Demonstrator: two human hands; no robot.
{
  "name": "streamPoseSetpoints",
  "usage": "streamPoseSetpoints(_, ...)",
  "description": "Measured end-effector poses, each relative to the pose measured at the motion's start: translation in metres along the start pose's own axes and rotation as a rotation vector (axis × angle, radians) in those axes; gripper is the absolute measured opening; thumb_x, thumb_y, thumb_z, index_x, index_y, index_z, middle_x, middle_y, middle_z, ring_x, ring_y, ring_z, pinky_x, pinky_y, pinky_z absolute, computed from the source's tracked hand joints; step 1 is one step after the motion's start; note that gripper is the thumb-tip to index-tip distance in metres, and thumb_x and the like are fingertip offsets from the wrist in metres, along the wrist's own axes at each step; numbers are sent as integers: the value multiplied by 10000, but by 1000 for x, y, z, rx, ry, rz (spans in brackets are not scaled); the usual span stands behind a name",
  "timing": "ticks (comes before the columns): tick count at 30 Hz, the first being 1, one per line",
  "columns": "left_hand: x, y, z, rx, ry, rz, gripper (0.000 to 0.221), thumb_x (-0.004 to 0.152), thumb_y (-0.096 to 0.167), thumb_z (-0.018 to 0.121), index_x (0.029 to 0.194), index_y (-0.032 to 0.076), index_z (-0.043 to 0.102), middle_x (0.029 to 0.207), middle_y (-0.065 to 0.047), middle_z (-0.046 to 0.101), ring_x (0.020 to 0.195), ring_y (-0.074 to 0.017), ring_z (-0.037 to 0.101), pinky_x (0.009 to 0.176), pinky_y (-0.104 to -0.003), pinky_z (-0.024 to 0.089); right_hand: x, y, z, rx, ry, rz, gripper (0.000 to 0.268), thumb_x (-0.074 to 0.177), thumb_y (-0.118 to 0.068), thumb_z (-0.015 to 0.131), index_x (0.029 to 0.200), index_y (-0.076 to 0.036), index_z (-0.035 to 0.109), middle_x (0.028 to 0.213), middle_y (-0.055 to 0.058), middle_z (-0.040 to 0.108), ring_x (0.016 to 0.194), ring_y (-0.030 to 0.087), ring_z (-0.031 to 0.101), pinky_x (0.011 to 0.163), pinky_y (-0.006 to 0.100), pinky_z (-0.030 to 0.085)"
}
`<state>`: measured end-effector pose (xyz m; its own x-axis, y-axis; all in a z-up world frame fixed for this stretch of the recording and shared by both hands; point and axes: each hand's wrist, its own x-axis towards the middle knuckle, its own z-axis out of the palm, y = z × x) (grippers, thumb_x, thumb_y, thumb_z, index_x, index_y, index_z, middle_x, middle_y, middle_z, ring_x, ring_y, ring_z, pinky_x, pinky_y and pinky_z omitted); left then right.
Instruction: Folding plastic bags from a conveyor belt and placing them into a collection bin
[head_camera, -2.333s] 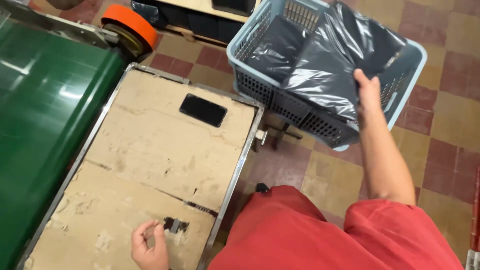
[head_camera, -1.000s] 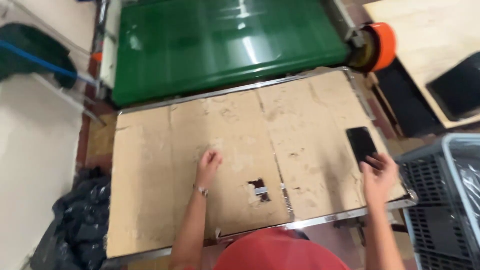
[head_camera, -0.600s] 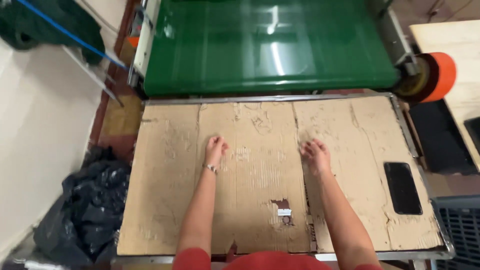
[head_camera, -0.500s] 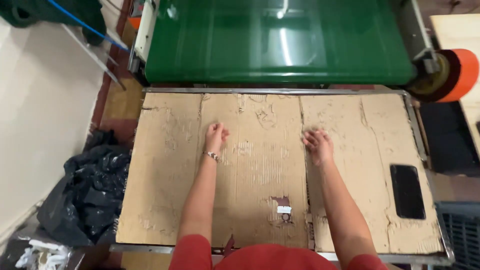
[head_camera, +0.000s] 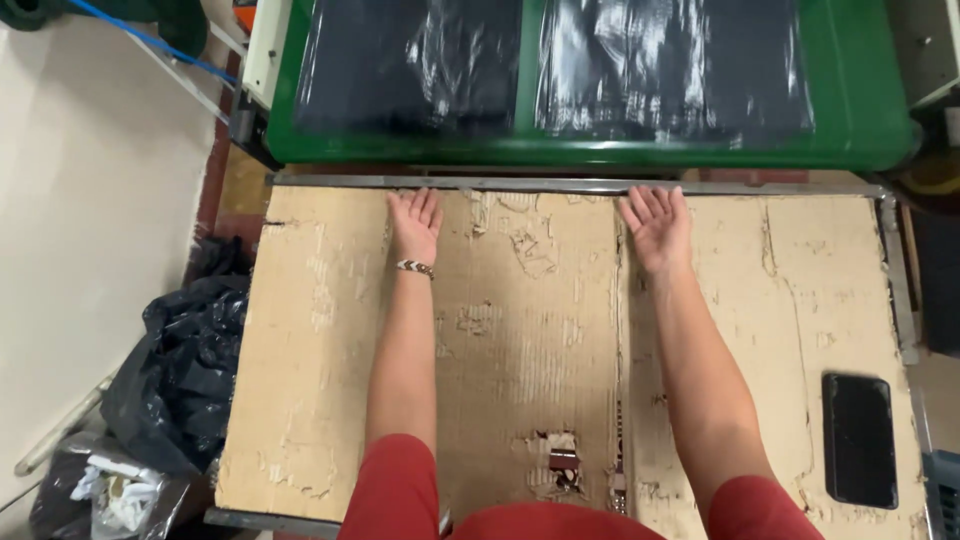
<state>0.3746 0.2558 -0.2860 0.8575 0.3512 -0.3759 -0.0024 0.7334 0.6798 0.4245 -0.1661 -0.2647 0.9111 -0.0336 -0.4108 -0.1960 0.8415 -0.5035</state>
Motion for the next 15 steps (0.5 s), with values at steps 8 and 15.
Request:
streamPoseSetpoints(8,-90,55,34,-176,398,30,963,793,668,785,1508,145,404,1605,-158,385,1450,-356,434,1211,-542,326,-41,4,-25,-25,383,95,517,800,-289,860,1181,-44,611,1110,155,693,978,340,746,777,475,676)
streamPoseSetpoints(15,-275,109,8,12,606,65,447,882,283,686,1258,41,699,1233,-63,726,1048,-214,706,847,-379,582,-306,67,-171,-24,62,513,566,1031,-402,622,1192,139,574,995,193,682,799,94,674,716,141,573)
